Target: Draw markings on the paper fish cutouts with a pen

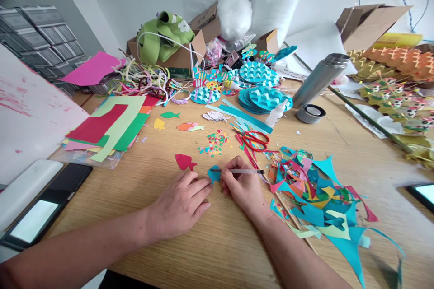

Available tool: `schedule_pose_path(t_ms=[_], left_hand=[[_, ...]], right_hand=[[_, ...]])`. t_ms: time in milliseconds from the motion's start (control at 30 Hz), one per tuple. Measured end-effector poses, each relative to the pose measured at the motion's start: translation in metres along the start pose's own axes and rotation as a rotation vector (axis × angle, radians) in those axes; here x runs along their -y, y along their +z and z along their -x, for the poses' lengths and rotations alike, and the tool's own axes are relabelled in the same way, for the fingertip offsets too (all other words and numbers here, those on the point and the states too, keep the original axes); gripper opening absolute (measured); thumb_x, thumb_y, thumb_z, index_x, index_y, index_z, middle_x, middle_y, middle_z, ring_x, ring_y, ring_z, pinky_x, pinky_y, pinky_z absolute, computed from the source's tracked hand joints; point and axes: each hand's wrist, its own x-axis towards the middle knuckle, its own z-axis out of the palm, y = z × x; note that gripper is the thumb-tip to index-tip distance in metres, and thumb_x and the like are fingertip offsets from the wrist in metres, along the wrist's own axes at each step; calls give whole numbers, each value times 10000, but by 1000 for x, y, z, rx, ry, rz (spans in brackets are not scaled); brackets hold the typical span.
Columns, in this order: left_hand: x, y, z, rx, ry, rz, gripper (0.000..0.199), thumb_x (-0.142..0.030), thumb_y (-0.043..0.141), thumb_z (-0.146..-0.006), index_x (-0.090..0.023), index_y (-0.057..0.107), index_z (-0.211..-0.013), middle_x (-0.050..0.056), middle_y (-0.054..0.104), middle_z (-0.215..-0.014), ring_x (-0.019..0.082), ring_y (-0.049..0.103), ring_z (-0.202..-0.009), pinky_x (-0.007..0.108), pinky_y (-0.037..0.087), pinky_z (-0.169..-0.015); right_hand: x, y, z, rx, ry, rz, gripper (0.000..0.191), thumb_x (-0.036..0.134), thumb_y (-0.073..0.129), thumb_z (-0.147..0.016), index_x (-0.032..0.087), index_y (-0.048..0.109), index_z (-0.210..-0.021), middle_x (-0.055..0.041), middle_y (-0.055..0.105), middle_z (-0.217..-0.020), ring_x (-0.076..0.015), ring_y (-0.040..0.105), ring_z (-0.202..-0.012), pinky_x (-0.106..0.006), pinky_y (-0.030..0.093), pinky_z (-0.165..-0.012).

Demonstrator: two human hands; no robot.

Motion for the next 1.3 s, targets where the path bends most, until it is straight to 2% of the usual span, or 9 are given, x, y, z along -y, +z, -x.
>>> schedule_pose_path(t_ms=[300, 1300], left_hand=[[0, 0, -1, 2, 6, -14, 295, -316, 516, -965, -125, 606, -1171, 90, 624, -1145, 254, 488, -1004, 421, 442, -924], [0, 1, 0, 3, 0, -3, 311, -314, 512, -967, -111, 598, -1188, 83, 621, -1170, 258, 486, -1016, 430, 446, -932]], right_hand=[[0, 1, -1, 3, -13, 17, 320, 437, 731, -724, 221, 495, -707, 42, 574, -472, -115, 536, -352, -208, 449, -336], [3, 1, 0, 3, -8, 31, 271, 367, 717, -706, 224, 488, -677, 41, 578, -471, -106, 519, -339, -198, 432, -322]])
